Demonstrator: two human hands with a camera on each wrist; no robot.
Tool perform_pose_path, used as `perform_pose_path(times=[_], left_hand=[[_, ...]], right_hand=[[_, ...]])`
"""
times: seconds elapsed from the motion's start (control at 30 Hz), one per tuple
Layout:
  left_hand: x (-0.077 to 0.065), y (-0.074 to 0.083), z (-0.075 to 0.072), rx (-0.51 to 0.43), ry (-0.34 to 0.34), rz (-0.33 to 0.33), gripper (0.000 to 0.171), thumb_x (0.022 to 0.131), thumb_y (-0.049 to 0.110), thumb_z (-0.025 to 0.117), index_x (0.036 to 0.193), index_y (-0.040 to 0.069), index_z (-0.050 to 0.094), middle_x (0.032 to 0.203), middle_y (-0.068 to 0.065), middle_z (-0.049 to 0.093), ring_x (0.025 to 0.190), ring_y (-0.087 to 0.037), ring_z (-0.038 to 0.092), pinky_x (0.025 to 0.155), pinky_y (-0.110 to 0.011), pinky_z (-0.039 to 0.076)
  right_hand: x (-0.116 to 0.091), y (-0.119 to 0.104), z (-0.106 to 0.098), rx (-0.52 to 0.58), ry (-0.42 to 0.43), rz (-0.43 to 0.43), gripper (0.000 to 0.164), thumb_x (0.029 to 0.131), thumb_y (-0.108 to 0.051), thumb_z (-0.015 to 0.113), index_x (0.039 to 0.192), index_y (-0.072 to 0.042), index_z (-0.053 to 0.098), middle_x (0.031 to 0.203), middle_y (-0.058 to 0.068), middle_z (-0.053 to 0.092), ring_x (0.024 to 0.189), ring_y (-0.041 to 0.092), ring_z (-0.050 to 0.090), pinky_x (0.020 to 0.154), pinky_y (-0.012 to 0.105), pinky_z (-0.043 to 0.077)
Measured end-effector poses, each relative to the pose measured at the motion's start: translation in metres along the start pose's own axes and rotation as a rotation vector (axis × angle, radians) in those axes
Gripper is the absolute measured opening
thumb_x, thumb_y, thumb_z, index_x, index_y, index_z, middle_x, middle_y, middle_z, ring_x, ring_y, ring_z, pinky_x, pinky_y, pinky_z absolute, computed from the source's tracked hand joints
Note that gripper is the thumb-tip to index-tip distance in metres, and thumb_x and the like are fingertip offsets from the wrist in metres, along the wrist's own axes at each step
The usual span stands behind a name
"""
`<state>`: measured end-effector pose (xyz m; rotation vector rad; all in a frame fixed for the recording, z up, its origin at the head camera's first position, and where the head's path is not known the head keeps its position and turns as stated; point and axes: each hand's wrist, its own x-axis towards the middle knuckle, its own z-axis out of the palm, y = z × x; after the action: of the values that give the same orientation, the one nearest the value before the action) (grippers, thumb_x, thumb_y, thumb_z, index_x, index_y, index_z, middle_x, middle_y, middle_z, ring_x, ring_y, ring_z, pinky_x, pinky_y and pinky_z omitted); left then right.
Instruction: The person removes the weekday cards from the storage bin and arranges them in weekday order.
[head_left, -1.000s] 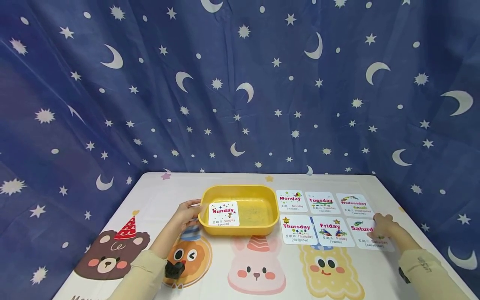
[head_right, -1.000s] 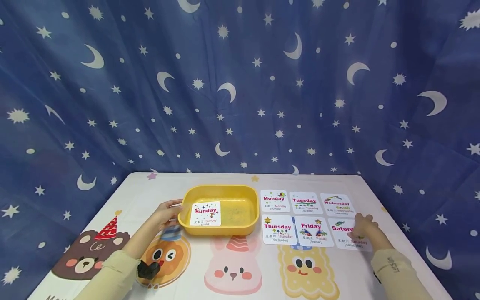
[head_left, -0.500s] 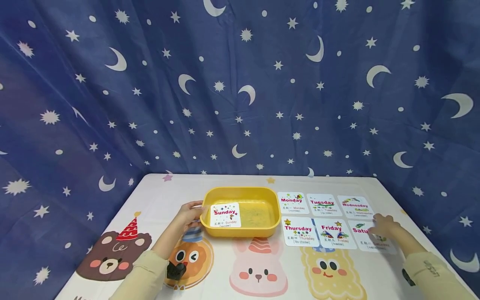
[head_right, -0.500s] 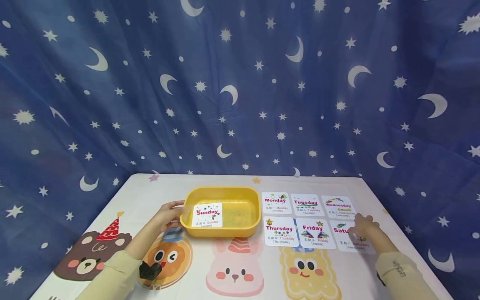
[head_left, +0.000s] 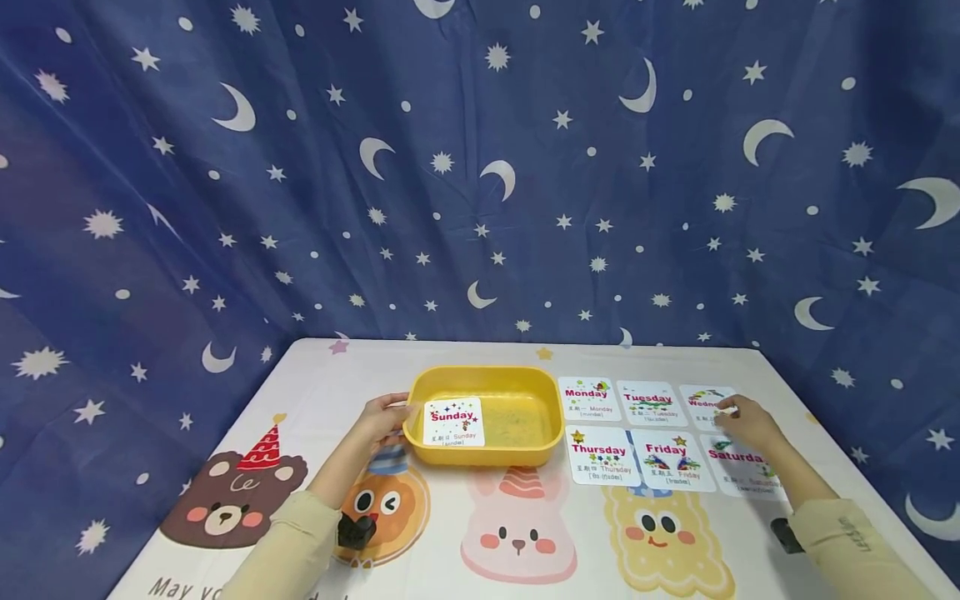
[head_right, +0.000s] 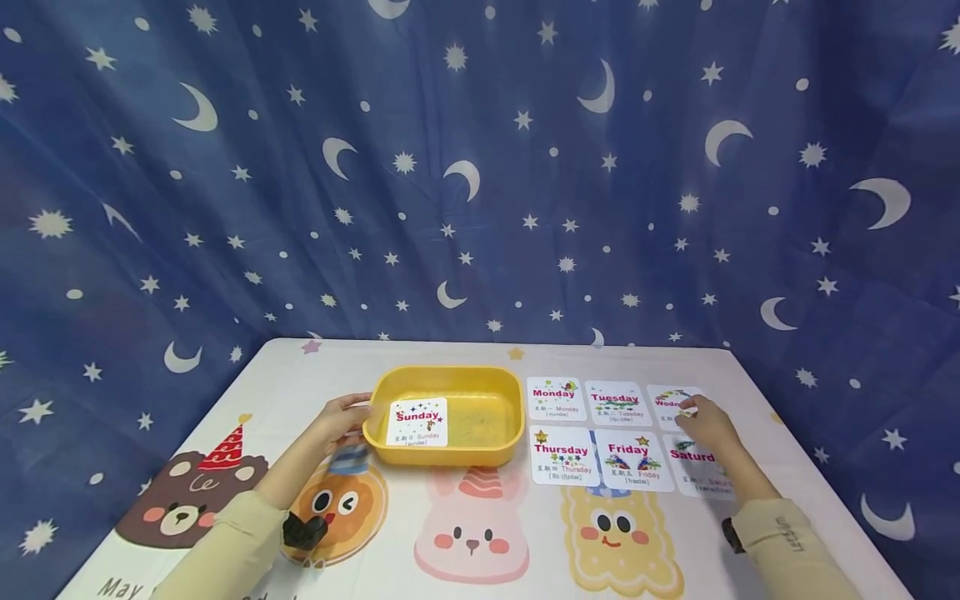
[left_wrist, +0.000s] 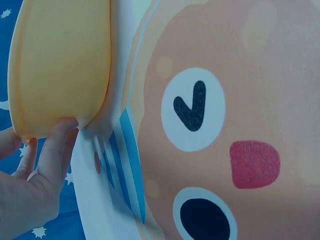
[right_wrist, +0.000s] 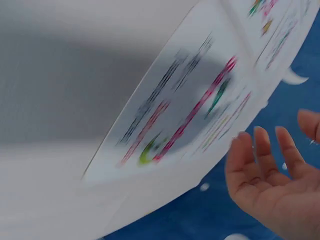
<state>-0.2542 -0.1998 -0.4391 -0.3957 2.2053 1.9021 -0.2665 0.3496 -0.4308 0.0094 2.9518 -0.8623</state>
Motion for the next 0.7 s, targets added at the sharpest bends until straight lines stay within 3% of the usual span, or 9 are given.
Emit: perform_pose_path(times=[0.17, 0.27, 0.5, 0.7], left_hand=[[0.002, 0.000, 0.000, 0.005, -0.004, -0.001, 0.044, 0.097, 0.008, 0.049, 0.139, 0.000, 0.040, 0.134, -0.028, 0.048, 0.082, -0.015, 0.065, 0.061, -0.025, 0.058], [0.003, 0.001, 0.001, 0.016, -0.004, 0.001, 0.044, 0.097, 0.009, 0.049, 0.139, 0.001, 0.040, 0.134, -0.028, 0.049, 0.082, -0.014, 0.065, 0.060, -0.024, 0.057], [0.005, 0.002, 0.003, 0.007, 0.003, -0.014, 0.044, 0.096, 0.009, 0.049, 0.139, 0.002, 0.041, 0.133, -0.027, 0.049, 0.089, -0.019, 0.065, 0.063, -0.024, 0.057], [0.003, 0.002, 0.002, 0.004, 0.006, -0.014, 0.043, 0.096, 0.008, 0.049, 0.138, 0.001, 0.042, 0.132, -0.027, 0.049, 0.086, -0.019, 0.065, 0.062, -0.024, 0.057]], right_hand=[[0.002, -0.024, 0.015, 0.066, 0.137, -0.056, 0.029, 0.093, -0.012, 0.051, 0.109, 0.013, 0.052, 0.093, 0.030, 0.057, 0.079, 0.031, 0.055, 0.059, 0.027, 0.040], [0.001, -0.038, 0.023, 0.093, 0.166, -0.083, 0.028, 0.094, -0.012, 0.052, 0.110, 0.011, 0.054, 0.095, 0.030, 0.058, 0.080, 0.031, 0.054, 0.058, 0.026, 0.040], [-0.001, -0.069, 0.034, 0.193, 0.128, -0.127, 0.027, 0.094, -0.010, 0.051, 0.113, 0.010, 0.055, 0.095, 0.026, 0.058, 0.072, 0.019, 0.051, 0.058, 0.026, 0.042], [0.002, -0.106, 0.046, 0.298, 0.066, -0.157, 0.028, 0.094, -0.009, 0.052, 0.115, 0.009, 0.054, 0.098, 0.024, 0.059, 0.083, 0.027, 0.058, 0.066, 0.029, 0.052]])
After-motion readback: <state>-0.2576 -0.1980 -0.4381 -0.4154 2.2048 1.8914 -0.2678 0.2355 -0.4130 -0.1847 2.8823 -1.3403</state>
